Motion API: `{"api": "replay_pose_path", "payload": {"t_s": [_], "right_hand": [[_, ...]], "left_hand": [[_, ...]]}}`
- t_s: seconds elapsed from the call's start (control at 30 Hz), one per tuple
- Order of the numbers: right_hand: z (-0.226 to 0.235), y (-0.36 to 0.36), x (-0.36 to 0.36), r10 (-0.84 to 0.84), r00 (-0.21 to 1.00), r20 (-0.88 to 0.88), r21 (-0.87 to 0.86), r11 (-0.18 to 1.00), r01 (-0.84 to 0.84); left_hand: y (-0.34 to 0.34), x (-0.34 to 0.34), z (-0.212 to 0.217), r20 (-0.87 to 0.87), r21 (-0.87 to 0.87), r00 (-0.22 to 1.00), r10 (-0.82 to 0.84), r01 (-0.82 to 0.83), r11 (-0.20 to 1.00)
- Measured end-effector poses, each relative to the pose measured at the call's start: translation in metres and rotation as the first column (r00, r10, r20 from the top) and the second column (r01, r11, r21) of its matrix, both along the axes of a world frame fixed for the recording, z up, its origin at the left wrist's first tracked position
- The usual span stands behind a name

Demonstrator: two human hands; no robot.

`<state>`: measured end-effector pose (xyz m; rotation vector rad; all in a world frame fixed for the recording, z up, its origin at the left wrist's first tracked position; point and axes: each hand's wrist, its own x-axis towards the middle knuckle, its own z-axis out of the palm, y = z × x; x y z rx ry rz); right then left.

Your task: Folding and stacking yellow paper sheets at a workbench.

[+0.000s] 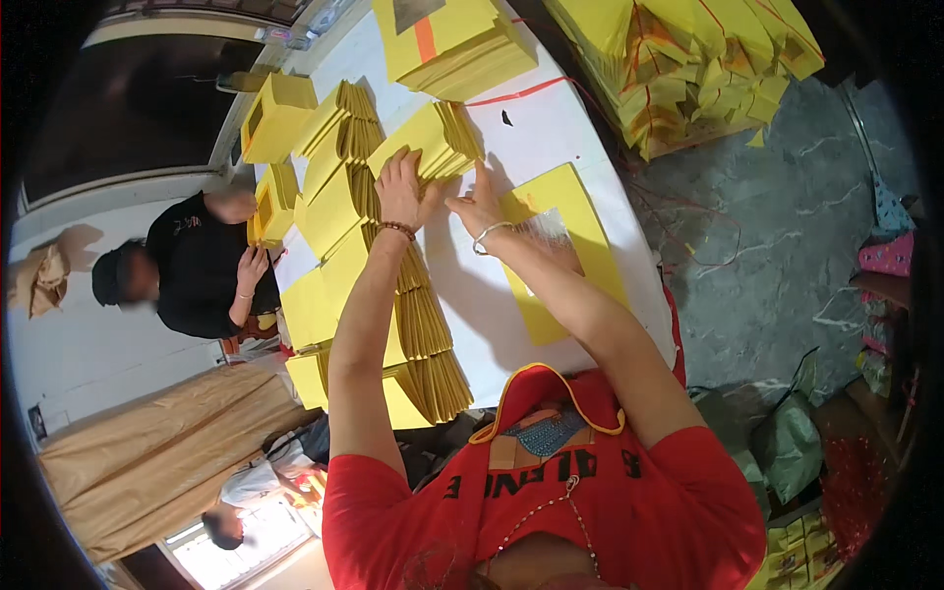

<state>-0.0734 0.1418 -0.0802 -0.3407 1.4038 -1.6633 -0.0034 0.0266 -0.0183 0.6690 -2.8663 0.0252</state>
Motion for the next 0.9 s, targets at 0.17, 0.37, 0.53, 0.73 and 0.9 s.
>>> {"api": "replay_pose_path", "payload": {"t_s": [0.17, 0.37, 0.53, 0.73, 0.9], "right_hand": [[-0.006, -0.008, -0.008, -0.033, 0.943, -0.33, -0.044, 0.999, 0.019], [0.001, -0.01, -0.033, 0.169, 0.765, -0.621, 0.125, 0.985, -0.116], [0.004, -0.008, -0.041, 0.116, 0.699, -0.706, 0.036, 0.991, -0.129], [0.014, -0.019, -0.05, 0.128, 0.587, -0.799, 0.016, 0.981, -0.193], [0.007, -0.038, -0.064, 0.14, 0.77, -0.622, -0.077, 0.968, -0.239]], "left_hand": [[-0.018, 0.0, -0.003, 0.018, 0.131, 0.999, 0.044, -0.046, 0.99], [-0.003, 0.007, -0.002, 0.166, -0.013, 0.985, 0.054, -0.053, 0.999], [-0.012, 0.013, -0.01, 0.139, -0.099, 0.989, -0.045, 0.059, 0.993], [-0.021, 0.011, -0.009, 0.154, -0.045, 0.988, -0.006, 0.013, 0.999], [-0.02, 0.01, 0.001, 0.153, 0.036, 0.987, 0.046, -0.052, 0.998]]}}
